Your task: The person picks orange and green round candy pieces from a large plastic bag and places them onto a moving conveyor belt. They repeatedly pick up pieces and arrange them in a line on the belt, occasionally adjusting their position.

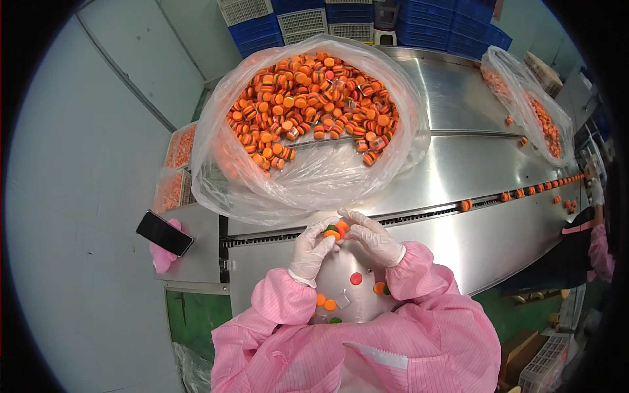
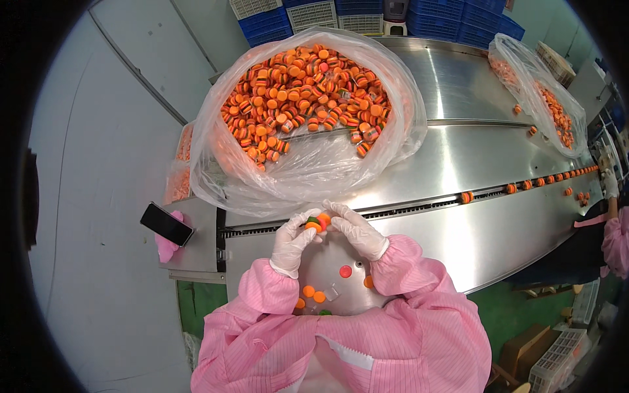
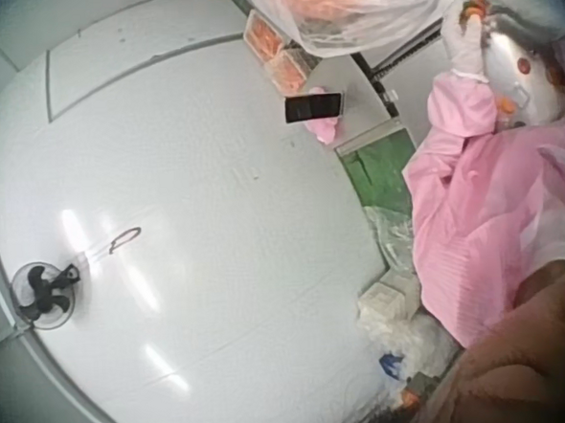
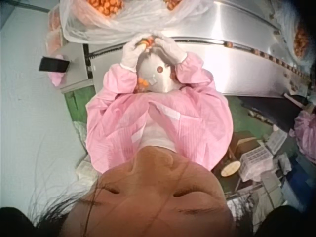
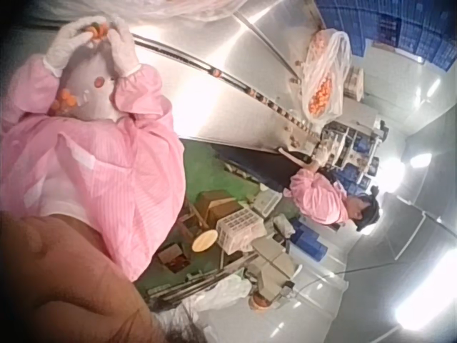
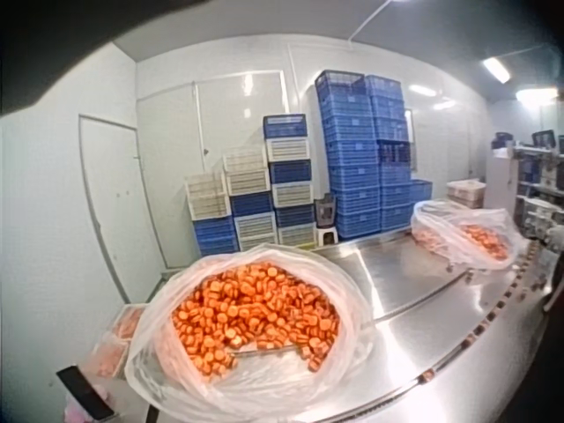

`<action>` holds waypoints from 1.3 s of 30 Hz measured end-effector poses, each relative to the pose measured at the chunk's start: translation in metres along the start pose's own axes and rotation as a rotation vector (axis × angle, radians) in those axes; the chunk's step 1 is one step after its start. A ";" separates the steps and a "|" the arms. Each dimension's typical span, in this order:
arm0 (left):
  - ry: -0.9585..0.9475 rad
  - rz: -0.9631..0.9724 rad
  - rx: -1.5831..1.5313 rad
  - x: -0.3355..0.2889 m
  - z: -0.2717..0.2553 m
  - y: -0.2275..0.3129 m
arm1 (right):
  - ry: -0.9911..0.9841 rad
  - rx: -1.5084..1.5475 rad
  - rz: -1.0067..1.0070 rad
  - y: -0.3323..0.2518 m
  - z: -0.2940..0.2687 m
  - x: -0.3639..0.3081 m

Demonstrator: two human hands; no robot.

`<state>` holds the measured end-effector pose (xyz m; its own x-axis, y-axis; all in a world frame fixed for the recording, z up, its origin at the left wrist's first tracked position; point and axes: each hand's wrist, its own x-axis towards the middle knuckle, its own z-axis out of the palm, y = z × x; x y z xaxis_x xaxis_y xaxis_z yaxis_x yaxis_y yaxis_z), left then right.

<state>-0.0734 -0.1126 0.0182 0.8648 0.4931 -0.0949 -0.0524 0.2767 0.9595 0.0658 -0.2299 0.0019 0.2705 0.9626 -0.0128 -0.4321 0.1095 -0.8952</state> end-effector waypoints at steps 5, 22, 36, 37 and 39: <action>0.072 0.576 0.919 0.001 0.016 0.009 | 0.006 -0.326 -0.250 0.006 0.014 0.001; 0.092 0.669 1.112 0.002 0.020 0.001 | 0.006 0.034 -0.181 0.027 0.019 0.000; -0.030 0.536 1.054 0.022 0.016 -0.005 | 0.012 0.589 0.028 0.020 -0.008 0.001; -0.043 0.515 1.034 0.021 0.015 -0.004 | -0.015 0.570 0.023 0.020 -0.009 0.000; -0.064 0.477 0.996 0.019 0.014 -0.003 | -0.074 0.529 0.013 0.020 -0.010 0.000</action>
<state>-0.0497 -0.1155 0.0169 0.8885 0.3214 0.3275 0.0141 -0.7325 0.6807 0.0657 -0.2304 -0.0202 0.2090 0.9776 0.0262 -0.8147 0.1889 -0.5482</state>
